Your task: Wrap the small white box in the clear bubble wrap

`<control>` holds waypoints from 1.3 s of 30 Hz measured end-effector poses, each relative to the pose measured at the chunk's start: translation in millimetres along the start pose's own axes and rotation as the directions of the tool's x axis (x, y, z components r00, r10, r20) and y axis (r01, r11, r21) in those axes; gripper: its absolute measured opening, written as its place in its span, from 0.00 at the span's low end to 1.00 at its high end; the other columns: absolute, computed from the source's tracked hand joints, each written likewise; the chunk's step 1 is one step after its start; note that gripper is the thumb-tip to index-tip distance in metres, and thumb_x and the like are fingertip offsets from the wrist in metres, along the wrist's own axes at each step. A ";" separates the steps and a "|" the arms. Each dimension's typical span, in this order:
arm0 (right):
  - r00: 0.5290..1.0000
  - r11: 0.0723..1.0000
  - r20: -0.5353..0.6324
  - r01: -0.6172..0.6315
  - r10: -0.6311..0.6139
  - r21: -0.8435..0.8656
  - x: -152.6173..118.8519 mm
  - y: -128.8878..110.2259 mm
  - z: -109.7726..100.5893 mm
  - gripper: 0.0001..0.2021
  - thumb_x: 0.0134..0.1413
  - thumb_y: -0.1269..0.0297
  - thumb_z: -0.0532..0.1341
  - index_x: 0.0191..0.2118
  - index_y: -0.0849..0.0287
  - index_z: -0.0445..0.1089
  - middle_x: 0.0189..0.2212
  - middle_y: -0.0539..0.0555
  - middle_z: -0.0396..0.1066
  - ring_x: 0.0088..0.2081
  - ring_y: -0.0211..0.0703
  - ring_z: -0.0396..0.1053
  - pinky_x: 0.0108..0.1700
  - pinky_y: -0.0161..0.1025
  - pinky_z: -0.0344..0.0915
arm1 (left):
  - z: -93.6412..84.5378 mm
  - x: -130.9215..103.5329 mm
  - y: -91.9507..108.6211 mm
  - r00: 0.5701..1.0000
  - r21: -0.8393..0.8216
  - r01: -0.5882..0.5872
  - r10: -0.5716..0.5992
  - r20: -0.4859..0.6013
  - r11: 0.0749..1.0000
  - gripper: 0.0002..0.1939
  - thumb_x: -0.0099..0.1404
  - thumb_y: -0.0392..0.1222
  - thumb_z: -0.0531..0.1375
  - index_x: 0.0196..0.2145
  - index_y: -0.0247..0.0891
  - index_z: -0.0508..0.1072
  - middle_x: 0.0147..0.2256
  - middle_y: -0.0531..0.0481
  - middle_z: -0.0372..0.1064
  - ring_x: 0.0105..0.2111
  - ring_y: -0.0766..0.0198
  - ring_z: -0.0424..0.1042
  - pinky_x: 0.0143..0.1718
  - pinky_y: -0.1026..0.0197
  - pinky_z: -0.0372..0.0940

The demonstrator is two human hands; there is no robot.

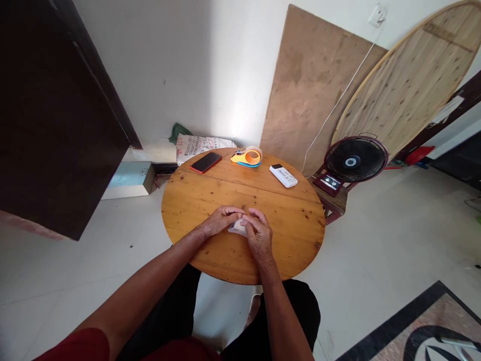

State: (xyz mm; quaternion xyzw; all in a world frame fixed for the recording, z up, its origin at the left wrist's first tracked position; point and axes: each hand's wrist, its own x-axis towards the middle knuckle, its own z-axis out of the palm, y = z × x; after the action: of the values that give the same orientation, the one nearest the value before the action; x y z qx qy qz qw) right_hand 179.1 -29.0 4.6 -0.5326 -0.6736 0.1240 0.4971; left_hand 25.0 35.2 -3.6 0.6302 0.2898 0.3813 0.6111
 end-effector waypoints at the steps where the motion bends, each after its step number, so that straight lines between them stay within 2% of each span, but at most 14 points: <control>1: 1.000 1.000 0.015 0.009 -0.009 -0.014 -0.7 -0.2 -1.7 0.12 0.57 0.63 0.56 0.40 0.54 0.76 0.50 0.57 0.67 0.50 0.46 0.66 0.54 0.45 0.63 | 0.6 0.0 -0.6 1.000 0.005 -0.005 0.005 -0.007 1.000 0.18 0.59 0.50 0.58 0.37 0.33 0.76 0.28 0.51 0.70 0.26 0.69 0.64 0.29 0.67 0.58; 6: 0.981 0.957 0.168 0.136 -0.094 -0.257 -6.3 -1.4 -14.0 0.16 0.55 0.60 0.59 0.50 0.50 0.71 0.58 0.56 0.59 0.55 0.53 0.60 0.56 0.54 0.57 | 3.1 -0.4 1.3 0.996 0.114 -0.072 0.079 -0.050 0.991 0.16 0.61 0.49 0.56 0.35 0.33 0.77 0.28 0.49 0.70 0.26 0.68 0.64 0.28 0.67 0.57; 9: 0.973 0.905 0.197 0.187 -0.117 -0.383 -7.7 -0.7 -17.0 0.17 0.55 0.60 0.58 0.51 0.49 0.70 0.60 0.56 0.57 0.56 0.55 0.59 0.55 0.57 0.56 | 3.7 0.9 1.3 0.995 0.117 -0.057 0.066 -0.074 0.992 0.16 0.60 0.48 0.57 0.37 0.33 0.76 0.29 0.49 0.70 0.26 0.68 0.63 0.28 0.67 0.57; 14: 0.967 0.887 0.181 0.239 -0.180 -0.395 -4.8 3.4 -13.0 0.14 0.57 0.62 0.57 0.48 0.50 0.71 0.58 0.57 0.59 0.57 0.53 0.57 0.55 0.54 0.57 | 3.4 3.4 -2.1 0.995 0.038 -0.014 0.017 -0.096 0.999 0.16 0.59 0.48 0.58 0.37 0.33 0.75 0.29 0.50 0.70 0.26 0.69 0.63 0.27 0.67 0.57; 20: 0.954 0.846 0.119 0.298 -0.274 -0.441 -5.7 6.7 -9.5 0.12 0.56 0.63 0.58 0.45 0.52 0.73 0.54 0.59 0.62 0.54 0.53 0.60 0.49 0.52 0.61 | 4.2 0.0 1.1 0.994 -0.076 0.036 -0.044 -0.102 0.996 0.19 0.57 0.49 0.61 0.41 0.33 0.73 0.30 0.50 0.70 0.27 0.69 0.65 0.29 0.67 0.59; 26: 0.943 0.804 0.121 0.329 -0.311 -0.496 -9.7 2.0 -10.4 0.12 0.57 0.64 0.58 0.46 0.53 0.72 0.54 0.61 0.61 0.52 0.52 0.61 0.48 0.50 0.61 | 5.2 -2.2 2.2 0.995 -0.138 0.006 -0.020 -0.098 0.990 0.22 0.55 0.50 0.63 0.43 0.34 0.71 0.38 0.48 0.71 0.32 0.67 0.68 0.34 0.66 0.62; 29: 0.941 0.797 0.132 0.334 -0.310 -0.503 -10.5 1.3 -10.7 0.12 0.57 0.64 0.58 0.47 0.53 0.71 0.55 0.61 0.61 0.51 0.52 0.62 0.47 0.50 0.62 | 4.7 -2.7 2.4 0.996 -0.117 0.001 -0.012 -0.088 0.993 0.21 0.56 0.49 0.62 0.45 0.34 0.71 0.40 0.47 0.70 0.34 0.66 0.68 0.36 0.65 0.63; 31: 0.939 0.797 0.130 0.339 -0.318 -0.500 -10.7 1.5 -10.5 0.12 0.56 0.64 0.59 0.47 0.53 0.71 0.54 0.61 0.61 0.50 0.52 0.63 0.47 0.49 0.62 | 4.0 -3.4 3.4 0.997 -0.047 -0.026 0.022 -0.079 0.999 0.19 0.59 0.47 0.60 0.45 0.35 0.71 0.40 0.47 0.70 0.35 0.65 0.68 0.38 0.64 0.63; 33: 0.937 0.795 0.125 0.342 -0.325 -0.500 -10.8 1.4 -10.1 0.12 0.56 0.65 0.59 0.46 0.53 0.71 0.55 0.61 0.61 0.50 0.52 0.63 0.47 0.49 0.62 | 3.2 -4.2 4.5 0.991 0.056 -0.104 0.108 -0.074 0.993 0.15 0.62 0.45 0.57 0.44 0.36 0.72 0.41 0.46 0.69 0.39 0.64 0.68 0.41 0.62 0.63; 36: 0.940 0.797 0.120 0.336 -0.321 -0.502 -11.0 0.2 -9.5 0.11 0.56 0.66 0.59 0.45 0.53 0.71 0.55 0.60 0.61 0.50 0.51 0.63 0.47 0.49 0.62 | 2.3 -4.5 4.8 0.964 0.200 -0.242 0.259 -0.060 0.949 0.11 0.64 0.41 0.55 0.38 0.37 0.75 0.44 0.45 0.66 0.45 0.62 0.67 0.47 0.61 0.62; 39: 0.945 0.806 0.123 0.324 -0.304 -0.495 -11.4 -0.7 -8.7 0.10 0.56 0.66 0.59 0.44 0.52 0.71 0.55 0.59 0.61 0.50 0.51 0.63 0.47 0.49 0.61 | 2.4 -3.1 2.9 0.943 0.310 -0.297 0.329 -0.055 0.903 0.11 0.63 0.37 0.54 0.33 0.37 0.76 0.44 0.45 0.66 0.47 0.60 0.66 0.50 0.59 0.60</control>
State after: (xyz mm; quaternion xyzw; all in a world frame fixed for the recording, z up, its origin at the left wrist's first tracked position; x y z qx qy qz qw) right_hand 185.0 -42.0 3.1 -0.5235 -0.7701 -0.1320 0.3397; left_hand 25.1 31.0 -1.0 0.7320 0.2707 0.4595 0.4239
